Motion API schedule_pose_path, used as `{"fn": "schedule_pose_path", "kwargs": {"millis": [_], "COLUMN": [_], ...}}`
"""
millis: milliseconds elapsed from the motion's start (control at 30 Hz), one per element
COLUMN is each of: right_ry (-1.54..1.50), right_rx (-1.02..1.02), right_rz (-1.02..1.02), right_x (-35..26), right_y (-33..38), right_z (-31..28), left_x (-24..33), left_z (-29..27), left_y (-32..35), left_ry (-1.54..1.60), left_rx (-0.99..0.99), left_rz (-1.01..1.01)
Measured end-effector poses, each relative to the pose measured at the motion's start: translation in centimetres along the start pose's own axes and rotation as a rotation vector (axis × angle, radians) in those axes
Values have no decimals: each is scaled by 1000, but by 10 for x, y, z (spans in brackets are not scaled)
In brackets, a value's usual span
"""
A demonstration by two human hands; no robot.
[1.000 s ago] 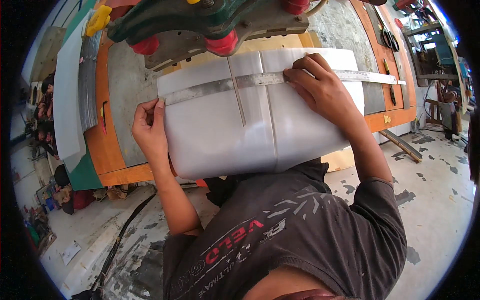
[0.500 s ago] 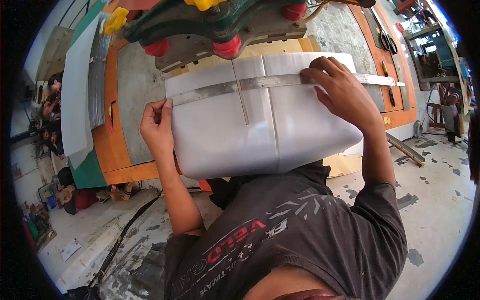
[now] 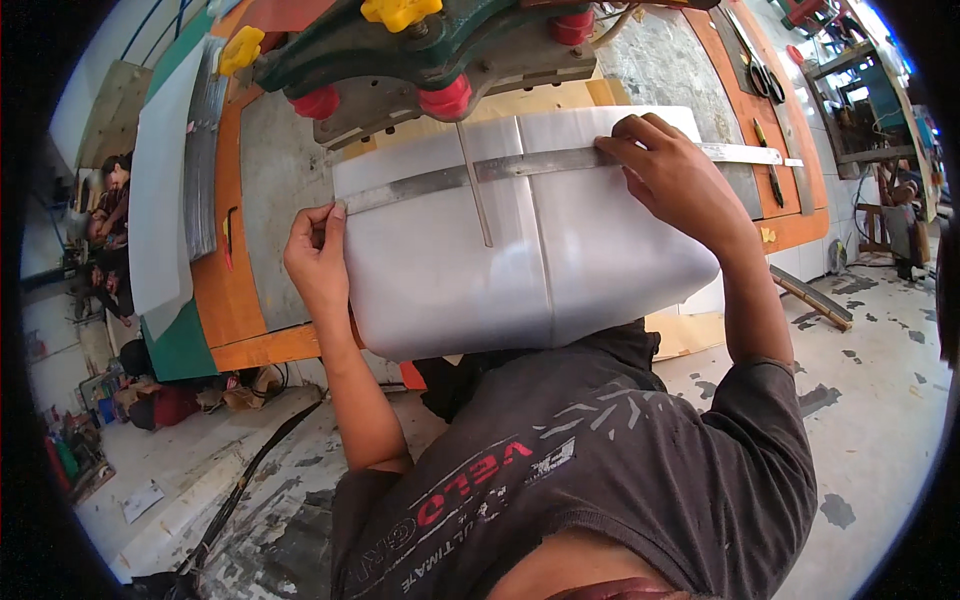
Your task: The person positions two foam sheets under a press, folds them together, and aligns a ruler over the folded sheets to check dimensions.
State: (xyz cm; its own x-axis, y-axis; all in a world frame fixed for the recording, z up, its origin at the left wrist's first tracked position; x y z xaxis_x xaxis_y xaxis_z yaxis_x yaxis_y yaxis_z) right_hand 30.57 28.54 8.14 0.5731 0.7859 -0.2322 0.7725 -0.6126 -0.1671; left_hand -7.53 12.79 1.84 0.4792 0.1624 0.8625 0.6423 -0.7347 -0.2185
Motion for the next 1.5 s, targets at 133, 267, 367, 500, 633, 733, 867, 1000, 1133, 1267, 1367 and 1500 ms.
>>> {"fn": "schedule_pose_path", "kwargs": {"millis": [133, 267, 367, 500, 633, 733, 867, 1000, 1133, 1267, 1367, 1500], "right_ry": [50, 62, 61, 57, 83, -30, 26, 77, 65, 57, 81, 96], "right_rx": [-27, -45, -38, -72, -193, -135, -113, -56, -42, -59, -40, -16], "right_rz": [-16, -39, -69, -90, 77, 146, 223, 266, 281, 334, 329, 327], "right_x": [0, 1, 2, 10, 37, 75, 122, 145, 156, 168, 167, 166], "right_y": [1, 1, -1, 3, 18, 41, 64, 78, 84, 87, 86, 84], "right_z": [5, 5, 5, 0, -15, -34, -60, -68, -66, -61, -62, -60], "left_x": [9, 12, 7, 8, 8, 12, 22, 67, 137, 175, 189, 189], "left_z": [1, 1, -1, 0, -2, -1, -6, -8, 35, 88, 125, 167], "left_y": [2, 3, 3, 4, 5, 6, 8, 18, 54, 105, 134, 142], "left_ry": [-26, -13, -15, 6, -6, -19, -158, -367, -279, -479, -450, -305], "left_rx": [-5, -10, -13, 7, 21, 12, 112, 150, -244, -600, -786, -643], "left_rz": [-11, -3, -4, -5, -4, -33, 53, 338, 765, 541, 371, 455]}}
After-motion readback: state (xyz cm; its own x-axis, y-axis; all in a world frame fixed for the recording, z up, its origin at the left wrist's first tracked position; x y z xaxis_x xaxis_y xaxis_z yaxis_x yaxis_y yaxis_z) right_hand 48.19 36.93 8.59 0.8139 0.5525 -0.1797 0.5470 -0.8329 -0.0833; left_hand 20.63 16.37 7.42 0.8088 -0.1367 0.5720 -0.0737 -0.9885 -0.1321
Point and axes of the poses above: each hand's wrist, its own y-axis away from the middle knuckle, its own z-axis out of the palm, x = y × z, the point moved 7 cm from there along -y, towards the middle knuckle, and after that the axes turned 3 degrees about y, right-handed, at the moved point
